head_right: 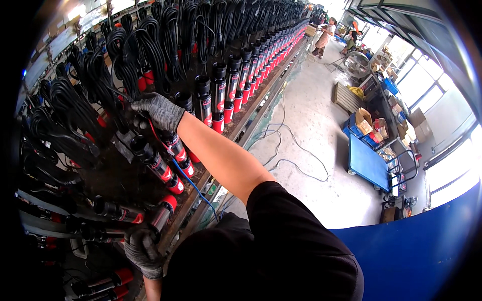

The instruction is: The person untangles and arranges the power cables for a series of water pumps lined up on an assembly line workbench.

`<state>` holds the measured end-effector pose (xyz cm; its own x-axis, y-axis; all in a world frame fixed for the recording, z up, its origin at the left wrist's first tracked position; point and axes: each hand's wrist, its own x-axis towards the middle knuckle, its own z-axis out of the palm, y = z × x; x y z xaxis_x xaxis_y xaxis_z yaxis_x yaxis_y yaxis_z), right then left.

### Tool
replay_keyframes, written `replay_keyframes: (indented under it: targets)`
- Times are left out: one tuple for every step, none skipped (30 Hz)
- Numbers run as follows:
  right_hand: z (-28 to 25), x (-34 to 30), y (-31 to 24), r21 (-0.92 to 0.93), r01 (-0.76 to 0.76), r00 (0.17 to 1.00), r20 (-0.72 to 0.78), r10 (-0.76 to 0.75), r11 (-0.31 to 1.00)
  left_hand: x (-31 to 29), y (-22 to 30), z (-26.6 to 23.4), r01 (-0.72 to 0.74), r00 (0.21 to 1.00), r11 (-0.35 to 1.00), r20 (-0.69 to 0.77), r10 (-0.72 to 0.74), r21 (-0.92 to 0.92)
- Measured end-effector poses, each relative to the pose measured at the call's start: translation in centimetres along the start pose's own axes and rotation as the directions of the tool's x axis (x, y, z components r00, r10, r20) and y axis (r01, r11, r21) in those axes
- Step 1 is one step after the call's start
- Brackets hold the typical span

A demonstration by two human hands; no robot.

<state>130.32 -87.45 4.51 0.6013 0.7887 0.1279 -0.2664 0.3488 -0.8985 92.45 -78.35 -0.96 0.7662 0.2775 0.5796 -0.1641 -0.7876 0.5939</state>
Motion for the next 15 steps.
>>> replay_keyframes:
  targets:
    - [-0.10, 0.03, 0.08, -0.001, -0.001, 1.000, -0.005, 0.001, 1.000, -0.10, -0.15, -0.06, -0.001, 1.000, 1.000, -0.001, 0.001, 0.009]
    - [-0.21, 0.10, 0.11, -0.009, 0.006, 1.000, -0.002, -0.006, 1.000, -0.19, -0.26, -0.13, -0.002, 1.000, 1.000, 0.012, 0.002, 0.016]
    - [-0.33, 0.18, 0.12, -0.017, 0.014, 1.000, 0.001, -0.014, 1.000, -0.27, -0.35, -0.21, -0.004, 1.000, 1.000, 0.026, 0.003, 0.022]
    - [-0.27, 0.29, 0.17, -0.024, 0.020, 1.000, 0.007, -0.020, 1.000, -0.37, -0.44, -0.29, -0.004, 0.999, 1.000, 0.038, 0.002, 0.031]
    - [-0.22, 0.35, 0.23, -0.025, 0.021, 1.000, 0.004, -0.021, 0.999, -0.43, -0.49, -0.24, 0.000, 0.999, 1.000, 0.033, -0.001, 0.026]
    - [-0.16, 0.39, 0.29, -0.026, 0.023, 1.000, 0.000, -0.023, 0.999, -0.50, -0.53, -0.10, 0.003, 1.000, 1.000, 0.028, -0.004, 0.020]
    - [-0.17, 0.38, 0.34, -0.027, 0.024, 1.000, -0.005, -0.024, 0.999, -0.56, -0.50, 0.00, 0.006, 1.000, 1.000, 0.024, -0.007, 0.013]
    - [-0.18, 0.36, 0.37, -0.028, 0.026, 1.000, -0.006, -0.027, 0.999, -0.57, -0.40, 0.03, 0.018, 0.999, 1.000, 0.028, -0.018, 0.008]
    - [-0.18, 0.36, 0.40, -0.029, 0.028, 1.000, -0.007, -0.029, 0.999, -0.59, -0.28, 0.05, 0.030, 0.999, 1.000, 0.032, -0.030, 0.005]
    - [-0.17, 0.34, 0.38, -0.029, 0.031, 0.999, -0.008, -0.031, 0.999, -0.61, -0.14, 0.07, 0.042, 0.999, 0.999, 0.035, -0.042, 0.001]
    - [-0.17, 0.31, 0.34, -0.026, 0.027, 1.000, -0.009, -0.028, 0.999, -0.52, 0.03, 0.15, 0.030, 0.999, 1.000, 0.022, -0.030, 0.007]
    - [-0.18, 0.28, 0.29, -0.023, 0.024, 1.000, -0.010, -0.024, 0.999, -0.34, 0.22, 0.25, 0.018, 1.000, 1.000, 0.008, -0.018, 0.013]
    - [-0.22, 0.23, 0.29, -0.018, 0.020, 1.000, -0.012, -0.021, 1.000, -0.25, 0.32, 0.29, 0.007, 1.000, 1.000, -0.003, -0.007, 0.020]
    - [-0.22, 0.24, 0.29, -0.019, 0.015, 1.000, -0.016, -0.015, 1.000, -0.38, 0.20, 0.26, 0.026, 1.000, 1.000, 0.001, -0.026, 0.013]
    - [-0.22, 0.27, 0.28, -0.019, 0.010, 1.000, -0.020, -0.010, 1.000, -0.61, -0.05, 0.21, 0.045, 0.999, 0.999, 0.005, -0.045, 0.005]
